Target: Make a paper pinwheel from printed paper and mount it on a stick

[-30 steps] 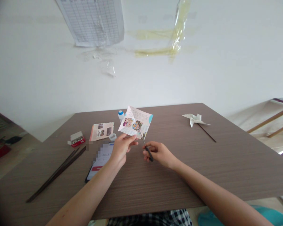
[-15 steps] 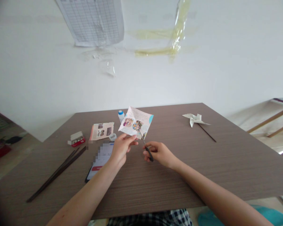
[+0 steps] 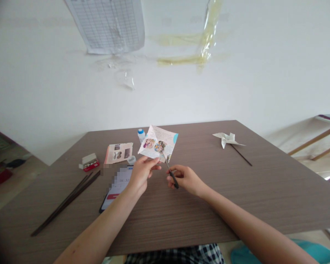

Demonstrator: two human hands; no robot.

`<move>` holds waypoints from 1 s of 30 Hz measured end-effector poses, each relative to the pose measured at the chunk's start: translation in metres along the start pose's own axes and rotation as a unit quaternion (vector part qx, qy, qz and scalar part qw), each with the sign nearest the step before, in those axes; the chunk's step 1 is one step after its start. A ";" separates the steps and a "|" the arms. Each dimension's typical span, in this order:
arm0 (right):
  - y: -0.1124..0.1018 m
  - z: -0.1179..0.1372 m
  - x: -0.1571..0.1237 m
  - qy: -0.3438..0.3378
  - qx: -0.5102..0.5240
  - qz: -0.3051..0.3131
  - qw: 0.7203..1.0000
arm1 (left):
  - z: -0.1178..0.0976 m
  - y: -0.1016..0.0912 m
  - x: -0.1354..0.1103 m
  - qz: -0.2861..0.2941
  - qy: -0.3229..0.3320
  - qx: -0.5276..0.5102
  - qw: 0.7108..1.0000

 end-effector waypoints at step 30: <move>0.000 0.009 -0.003 -0.005 0.006 -0.021 1.000 | 0.004 0.004 -0.004 0.012 -0.024 0.006 1.000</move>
Point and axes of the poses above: each hand's wrist, its own x-axis towards the middle knuckle, its own y-axis out of the palm, z = x × y, the point moved 8 cm from there along x, towards the middle knuckle
